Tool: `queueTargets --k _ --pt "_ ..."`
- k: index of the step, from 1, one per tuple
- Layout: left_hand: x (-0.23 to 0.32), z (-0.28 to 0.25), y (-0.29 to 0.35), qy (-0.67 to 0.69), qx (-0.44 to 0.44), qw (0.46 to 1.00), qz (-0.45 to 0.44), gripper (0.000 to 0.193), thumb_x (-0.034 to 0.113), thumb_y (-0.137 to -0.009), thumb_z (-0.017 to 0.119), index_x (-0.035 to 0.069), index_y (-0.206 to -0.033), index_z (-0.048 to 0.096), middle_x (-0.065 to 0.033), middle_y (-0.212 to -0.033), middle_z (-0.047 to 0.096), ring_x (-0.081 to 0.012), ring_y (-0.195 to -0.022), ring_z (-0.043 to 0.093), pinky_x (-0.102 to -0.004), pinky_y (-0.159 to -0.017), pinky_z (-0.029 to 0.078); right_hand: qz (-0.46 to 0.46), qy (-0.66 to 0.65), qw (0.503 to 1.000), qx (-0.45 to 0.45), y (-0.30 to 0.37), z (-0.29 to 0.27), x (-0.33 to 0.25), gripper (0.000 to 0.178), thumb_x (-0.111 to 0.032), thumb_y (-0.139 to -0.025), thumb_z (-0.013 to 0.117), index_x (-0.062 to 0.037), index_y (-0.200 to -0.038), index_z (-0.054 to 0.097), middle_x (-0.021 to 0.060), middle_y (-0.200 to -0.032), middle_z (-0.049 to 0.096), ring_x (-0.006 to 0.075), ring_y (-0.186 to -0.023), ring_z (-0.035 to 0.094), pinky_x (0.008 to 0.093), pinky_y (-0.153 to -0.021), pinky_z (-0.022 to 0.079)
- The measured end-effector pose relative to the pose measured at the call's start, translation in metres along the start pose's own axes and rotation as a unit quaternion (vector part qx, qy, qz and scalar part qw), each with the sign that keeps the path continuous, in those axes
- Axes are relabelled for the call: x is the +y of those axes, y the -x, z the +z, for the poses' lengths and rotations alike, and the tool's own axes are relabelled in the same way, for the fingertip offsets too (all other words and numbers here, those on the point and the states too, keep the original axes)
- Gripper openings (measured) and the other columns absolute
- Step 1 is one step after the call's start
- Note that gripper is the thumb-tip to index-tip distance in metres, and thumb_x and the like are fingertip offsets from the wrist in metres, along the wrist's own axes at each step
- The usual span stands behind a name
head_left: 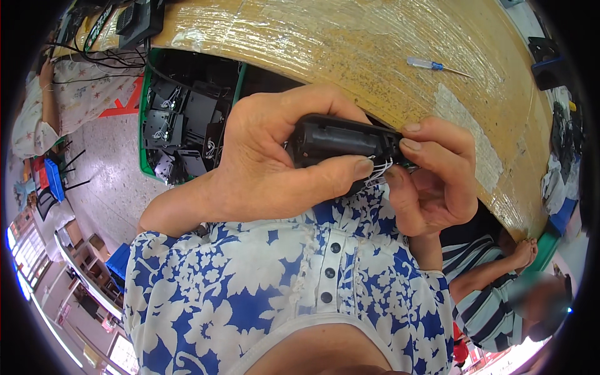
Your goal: Assembling small electronic components and wiring into plastic device housings.
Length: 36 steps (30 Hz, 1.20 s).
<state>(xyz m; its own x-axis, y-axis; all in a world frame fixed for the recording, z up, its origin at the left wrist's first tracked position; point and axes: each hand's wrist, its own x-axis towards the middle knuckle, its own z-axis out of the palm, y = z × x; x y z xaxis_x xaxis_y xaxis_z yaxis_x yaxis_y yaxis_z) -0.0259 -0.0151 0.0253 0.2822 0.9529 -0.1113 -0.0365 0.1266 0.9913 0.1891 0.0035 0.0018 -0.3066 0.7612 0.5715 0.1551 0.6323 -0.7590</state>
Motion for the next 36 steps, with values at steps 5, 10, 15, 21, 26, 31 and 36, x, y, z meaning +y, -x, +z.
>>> queueTargets --k 5,10,15,21,26,31,36 --pt "0.0 0.0 0.001 -0.057 -0.011 0.997 0.047 0.025 0.001 -0.078 0.076 -0.003 -0.102 0.069 -0.0066 -0.089 0.072 -0.0065 -0.076 0.063 -0.0206 -0.069 0.049 -0.025 0.035 0.999 -0.011 0.0 -0.002 -0.003 0.034 0.007 -0.069 0.076 0.0003 -0.102 0.07 0.0182 -0.101 0.065 0.0246 -0.086 0.065 0.0306 -0.07 0.053" --pt "-0.005 0.002 0.006 -0.07 -0.003 0.995 0.07 0.026 0.001 -0.078 0.076 -0.004 -0.102 0.068 -0.0074 -0.087 0.071 -0.0066 -0.073 0.063 -0.0206 -0.066 0.049 -0.001 0.074 0.996 -0.046 -0.002 -0.005 -0.016 0.032 0.006 -0.072 0.075 -0.003 -0.103 0.072 0.0156 -0.102 0.065 0.0255 -0.085 0.066 0.0311 -0.071 0.054" --pt "-0.001 0.006 0.01 -0.073 0.018 0.995 0.064 0.025 0.001 -0.077 0.076 -0.003 -0.1 0.069 -0.0059 -0.084 0.07 -0.0058 -0.07 0.062 -0.0201 -0.063 0.047 0.017 0.076 0.995 -0.069 -0.001 -0.005 -0.021 0.032 0.007 -0.073 0.073 -0.0031 -0.104 0.072 0.015 -0.102 0.065 0.0261 -0.085 0.066 0.0317 -0.072 0.054" --pt "0.002 0.004 0.01 -0.047 0.045 0.998 0.011 0.022 0.005 -0.075 0.077 -0.001 -0.094 0.068 -0.0009 -0.08 0.068 -0.0021 -0.066 0.057 -0.0174 -0.059 0.044 0.022 0.031 0.996 -0.086 -0.001 0.001 -0.017 0.034 0.012 -0.072 0.069 0.0009 -0.104 0.071 0.017 -0.104 0.064 0.0237 -0.085 0.065 0.0293 -0.073 0.053" --pt "0.01 -0.003 0.003 -0.055 0.031 0.996 -0.065 0.019 0.005 -0.074 0.074 0.0 -0.091 0.067 0.0031 -0.075 0.064 0.0004 -0.063 0.054 -0.0163 -0.057 0.042 0.053 0.006 0.994 -0.096 -0.007 0.003 -0.018 0.034 0.014 -0.069 0.066 0.005 -0.101 0.072 0.0183 -0.104 0.063 0.0232 -0.085 0.064 0.0276 -0.073 0.051" --pt "0.004 -0.005 -0.001 -0.029 0.027 0.996 -0.077 0.017 0.004 -0.073 0.071 0.0 -0.089 0.067 0.0038 -0.073 0.063 0.0006 -0.064 0.053 -0.0165 -0.057 0.041 0.036 0.014 0.995 -0.097 -0.008 0.006 -0.014 0.033 0.012 -0.069 0.066 0.0061 -0.1 0.071 0.0187 -0.103 0.064 0.0239 -0.085 0.064 0.0279 -0.072 0.052" --pt "0.004 -0.004 -0.001 -0.073 0.045 0.995 -0.041 0.016 0.003 -0.07 0.068 0.001 -0.085 0.068 0.004 -0.073 0.062 -0.0001 -0.066 0.053 -0.0168 -0.06 0.043 0.013 0.028 0.995 -0.091 -0.009 0.007 -0.014 0.034 0.012 -0.069 0.066 0.0056 -0.101 0.072 0.0178 -0.102 0.064 0.0241 -0.085 0.064 0.0285 -0.071 0.052"
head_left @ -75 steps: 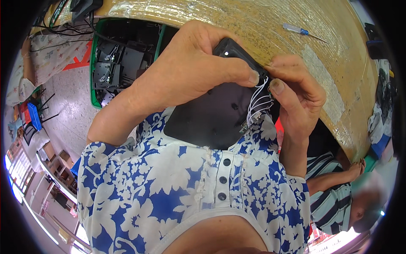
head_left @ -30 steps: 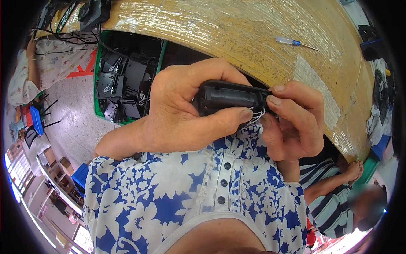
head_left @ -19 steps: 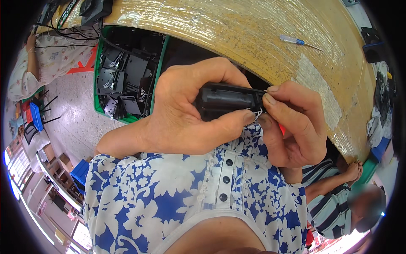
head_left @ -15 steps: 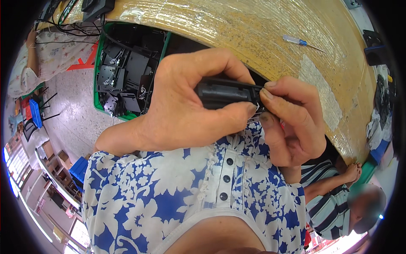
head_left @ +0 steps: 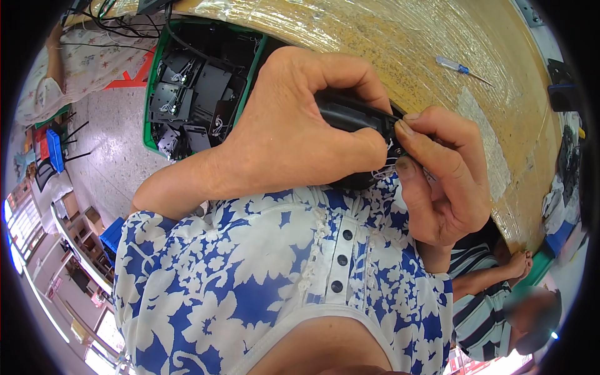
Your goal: Assembling small electronic components and wiring into plastic device housings.
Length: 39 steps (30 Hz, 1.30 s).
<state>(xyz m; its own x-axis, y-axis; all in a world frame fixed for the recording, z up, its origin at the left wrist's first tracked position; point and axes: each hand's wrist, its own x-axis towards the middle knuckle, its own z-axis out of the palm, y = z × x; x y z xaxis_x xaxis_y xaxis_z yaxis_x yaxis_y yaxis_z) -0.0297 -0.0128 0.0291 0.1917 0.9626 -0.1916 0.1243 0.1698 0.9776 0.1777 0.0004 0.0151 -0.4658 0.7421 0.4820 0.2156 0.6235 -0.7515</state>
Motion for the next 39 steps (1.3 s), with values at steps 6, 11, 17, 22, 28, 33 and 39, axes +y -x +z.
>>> queueTargets --k 6,11,17,22,28,33,39 --pt "-0.002 -0.004 -0.003 -0.018 -0.03 0.999 0.013 0.014 0.004 -0.068 0.068 0.001 -0.082 0.067 0.0037 -0.073 0.063 -0.0008 -0.068 0.053 -0.018 -0.061 0.043 0.015 0.026 0.999 -0.043 -0.004 -0.005 -0.009 0.038 0.013 -0.066 0.064 0.0043 -0.102 0.072 0.0167 -0.101 0.063 0.0235 -0.081 0.064 0.0282 -0.067 0.051" --pt "-0.002 -0.003 -0.004 -0.011 -0.026 0.999 0.017 0.014 0.003 -0.068 0.066 0.001 -0.081 0.067 0.0038 -0.072 0.063 -0.001 -0.068 0.053 -0.0184 -0.061 0.043 0.035 0.011 0.996 -0.084 -0.009 -0.009 -0.012 0.029 0.01 -0.071 0.067 0.01 -0.1 0.069 0.0215 -0.101 0.063 0.0266 -0.087 0.064 0.0308 -0.074 0.051" --pt "-0.005 -0.003 -0.007 -0.016 -0.03 0.999 0.027 0.012 0.003 -0.068 0.067 0.001 -0.079 0.066 0.0044 -0.071 0.062 -0.0005 -0.067 0.051 -0.0182 -0.06 0.041 0.022 0.015 0.997 -0.076 -0.01 -0.006 -0.01 0.03 0.011 -0.069 0.067 0.0095 -0.098 0.069 0.02 -0.098 0.064 0.0269 -0.084 0.064 0.031 -0.072 0.05" --pt "-0.013 -0.002 -0.009 -0.016 -0.03 0.999 0.025 0.009 0.002 -0.07 0.069 0.001 -0.078 0.066 0.0049 -0.07 0.062 -0.0002 -0.066 0.05 -0.018 -0.058 0.04 0.01 0.031 0.995 -0.096 -0.014 -0.005 -0.009 0.027 0.011 -0.067 0.066 0.0091 -0.094 0.067 0.0189 -0.094 0.063 0.0271 -0.082 0.063 0.0306 -0.07 0.05" --pt "-0.015 0.0 -0.013 -0.004 -0.024 0.999 -0.046 0.008 0.003 -0.071 0.071 0.0 -0.076 0.065 0.0055 -0.07 0.061 0.0003 -0.066 0.05 -0.0178 -0.058 0.039 0.022 0.042 0.99 -0.132 -0.019 -0.001 -0.006 0.02 0.012 -0.07 0.064 0.0081 -0.09 0.065 0.0182 -0.093 0.061 0.0268 -0.08 0.062 0.0307 -0.069 0.049" --pt "-0.023 0.003 -0.012 0.0 0.006 1.0 -0.026 0.011 0.004 -0.071 0.07 0.0 -0.078 0.063 0.0035 -0.068 0.06 -0.0009 -0.064 0.051 -0.0194 -0.056 0.041 0.003 0.009 0.993 -0.115 -0.016 0.002 0.015 0.026 0.011 -0.066 0.066 0.0055 -0.091 0.067 0.019 -0.091 0.061 0.0282 -0.073 0.063 0.0323 -0.061 0.05" --pt "0.004 0.009 0.011 -0.088 0.036 0.985 0.146 0.014 0.001 -0.064 0.067 -0.001 -0.077 0.061 -0.0034 -0.067 0.059 -0.007 -0.06 0.053 -0.0228 -0.053 0.04 0.029 -0.086 0.996 0.005 -0.004 -0.003 -0.003 0.028 0.001 -0.063 0.073 0.0039 -0.091 0.071 0.0175 -0.091 0.064 0.0222 -0.077 0.063 0.0269 -0.063 0.049"
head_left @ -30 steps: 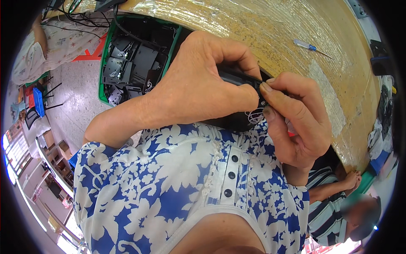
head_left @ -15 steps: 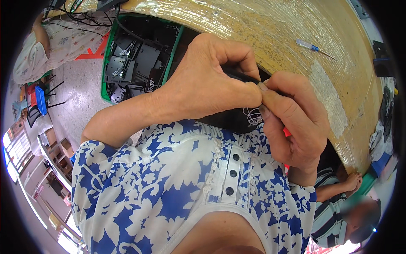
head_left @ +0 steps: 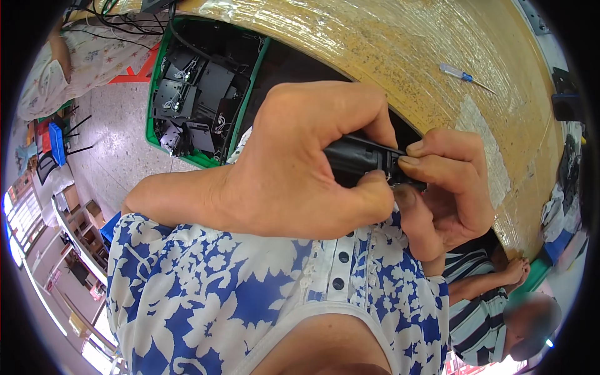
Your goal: Assembling small electronic components and wiring into plastic device housings.
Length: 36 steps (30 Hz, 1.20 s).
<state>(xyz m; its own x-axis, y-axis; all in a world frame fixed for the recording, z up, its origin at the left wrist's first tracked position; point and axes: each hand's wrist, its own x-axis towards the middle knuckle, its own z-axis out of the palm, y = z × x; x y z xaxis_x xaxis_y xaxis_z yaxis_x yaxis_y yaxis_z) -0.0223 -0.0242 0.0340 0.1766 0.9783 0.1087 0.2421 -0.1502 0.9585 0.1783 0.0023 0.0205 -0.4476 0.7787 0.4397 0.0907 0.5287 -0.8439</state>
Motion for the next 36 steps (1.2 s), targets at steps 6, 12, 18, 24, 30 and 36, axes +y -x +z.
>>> queueTargets --k 6,12,18,24,30,36 --pt "-0.002 0.002 0.001 0.006 0.027 1.0 0.008 0.016 0.0 -0.062 0.064 -0.003 -0.077 0.062 -0.0063 -0.07 0.06 -0.0104 -0.061 0.054 -0.0238 -0.054 0.041 0.012 -0.012 1.0 0.0 0.0 0.001 0.004 0.027 0.001 -0.064 0.072 0.0043 -0.091 0.07 0.0177 -0.092 0.064 0.022 -0.077 0.062 0.0268 -0.063 0.048" --pt "-0.002 -0.001 0.001 -0.01 0.016 1.0 0.0 0.017 0.0 -0.062 0.065 -0.002 -0.079 0.063 -0.0058 -0.071 0.061 -0.0084 -0.063 0.055 -0.0224 -0.057 0.043 0.041 -0.051 0.997 0.028 0.006 0.006 0.007 0.027 0.001 -0.063 0.072 0.0054 -0.09 0.068 0.0179 -0.094 0.064 0.0235 -0.082 0.061 0.0307 -0.073 0.048" --pt "0.002 -0.003 0.001 -0.001 0.001 0.999 -0.038 0.016 0.0 -0.065 0.065 -0.001 -0.081 0.064 -0.0023 -0.073 0.063 -0.0041 -0.065 0.055 -0.0202 -0.057 0.044 0.091 -0.091 0.991 0.045 0.004 0.005 0.005 0.026 0.001 -0.065 0.07 0.005 -0.091 0.067 0.016 -0.091 0.063 0.024 -0.084 0.06 0.0319 -0.075 0.047" --pt "0.004 -0.001 0.0 0.01 0.013 0.999 -0.05 0.015 0.001 -0.065 0.067 0.0 -0.08 0.065 -0.0018 -0.072 0.064 -0.0034 -0.065 0.055 -0.02 -0.057 0.044 0.257 -0.048 0.965 -0.036 -0.015 -0.003 -0.023 0.03 -0.007 -0.069 0.068 0.0072 -0.095 0.061 0.0135 -0.094 0.06 0.0201 -0.09 0.056 0.0294 -0.082 0.042" --pt "0.005 0.003 -0.001 -0.013 0.015 1.0 -0.013 0.015 0.003 -0.065 0.069 0.0 -0.079 0.065 -0.0022 -0.07 0.064 -0.004 -0.062 0.055 -0.0207 -0.055 0.043 0.276 -0.019 0.958 -0.072 -0.023 -0.008 -0.029 0.027 -0.007 -0.066 0.065 0.0069 -0.089 0.061 0.0114 -0.085 0.06 0.0183 -0.082 0.056 0.0283 -0.077 0.042" --pt "0.005 0.004 0.0 -0.009 0.02 1.0 -0.01 0.015 0.003 -0.065 0.071 0.0 -0.078 0.065 -0.0028 -0.069 0.063 -0.0054 -0.06 0.054 -0.0221 -0.054 0.043 0.277 -0.025 0.958 -0.074 -0.025 -0.008 -0.028 0.025 -0.005 -0.065 0.064 0.0062 -0.086 0.057 0.0109 -0.084 0.058 0.0188 -0.08 0.055 0.0283 -0.077 0.043"
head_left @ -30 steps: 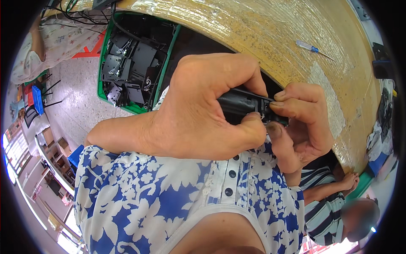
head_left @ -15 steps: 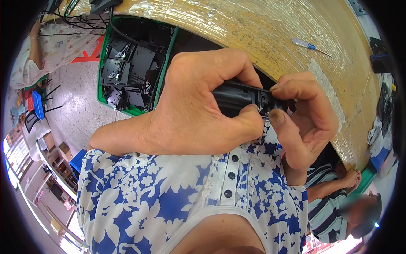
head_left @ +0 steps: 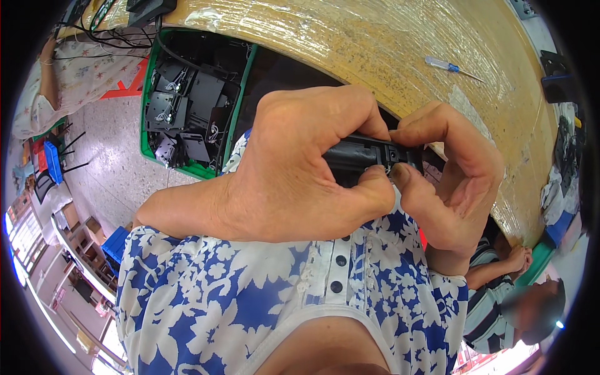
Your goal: Assembling small electronic components and wiring into plastic device housings.
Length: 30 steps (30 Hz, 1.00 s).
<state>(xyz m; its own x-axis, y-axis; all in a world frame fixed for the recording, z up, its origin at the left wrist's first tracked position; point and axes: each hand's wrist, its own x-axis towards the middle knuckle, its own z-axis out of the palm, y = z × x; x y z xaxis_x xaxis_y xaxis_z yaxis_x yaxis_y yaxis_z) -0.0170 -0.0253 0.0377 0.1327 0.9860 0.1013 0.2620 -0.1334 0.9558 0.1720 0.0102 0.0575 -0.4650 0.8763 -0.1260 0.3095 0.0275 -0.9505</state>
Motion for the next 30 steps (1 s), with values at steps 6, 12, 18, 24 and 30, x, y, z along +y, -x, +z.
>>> queueTargets --k 6,12,18,24,30 --pt "-0.006 0.005 -0.003 -0.018 0.017 0.999 0.038 0.015 0.001 -0.063 0.071 0.0 -0.077 0.065 -0.0052 -0.067 0.062 -0.0101 -0.056 0.056 -0.024 -0.052 0.043 -0.013 0.016 1.0 0.002 -0.002 0.0 0.0 0.023 -0.002 -0.063 0.062 0.0053 -0.083 0.055 0.0104 -0.081 0.056 0.0184 -0.079 0.054 0.0276 -0.076 0.042" --pt "-0.014 0.009 -0.003 -0.039 0.04 0.994 0.09 0.016 0.001 -0.062 0.072 0.001 -0.076 0.063 -0.0073 -0.065 0.06 -0.0127 -0.054 0.055 -0.0253 -0.051 0.043 -0.014 0.007 0.999 -0.03 -0.004 -0.004 0.006 0.019 0.001 -0.063 0.061 0.0057 -0.08 0.055 0.0096 -0.08 0.056 0.0163 -0.078 0.053 0.0275 -0.071 0.041" --pt "-0.017 0.002 -0.005 -0.043 0.024 0.995 0.081 0.015 0.0 -0.064 0.07 0.0 -0.077 0.063 -0.0061 -0.066 0.06 -0.0104 -0.055 0.054 -0.025 -0.052 0.043 -0.055 -0.027 0.998 -0.029 -0.011 -0.005 0.02 0.016 0.001 -0.07 0.068 0.0031 -0.085 0.063 0.0048 -0.07 0.06 0.0071 -0.065 0.055 0.0216 -0.06 0.042" --pt "-0.013 -0.021 -0.004 0.175 -0.072 0.972 -0.137 0.035 0.004 -0.073 0.079 -0.004 -0.105 0.066 -0.0055 -0.092 0.07 -0.0079 -0.083 0.064 -0.0212 -0.077 0.049 -0.052 -0.174 0.983 0.027 0.0 -0.002 0.032 0.029 -0.001 -0.075 0.074 0.0057 -0.102 0.065 0.0082 -0.091 0.065 0.0115 -0.083 0.059 0.023 -0.076 0.044" --pt "-0.016 -0.012 -0.001 0.199 -0.026 0.969 -0.143 0.031 0.006 -0.079 0.078 -0.003 -0.106 0.067 -0.0073 -0.095 0.071 -0.0094 -0.085 0.065 -0.0226 -0.078 0.051 -0.119 -0.177 0.975 0.064 -0.001 0.008 0.039 0.036 0.0 -0.078 0.073 0.0085 -0.111 0.063 0.0109 -0.099 0.064 0.0132 -0.092 0.059 0.0244 -0.08 0.044"
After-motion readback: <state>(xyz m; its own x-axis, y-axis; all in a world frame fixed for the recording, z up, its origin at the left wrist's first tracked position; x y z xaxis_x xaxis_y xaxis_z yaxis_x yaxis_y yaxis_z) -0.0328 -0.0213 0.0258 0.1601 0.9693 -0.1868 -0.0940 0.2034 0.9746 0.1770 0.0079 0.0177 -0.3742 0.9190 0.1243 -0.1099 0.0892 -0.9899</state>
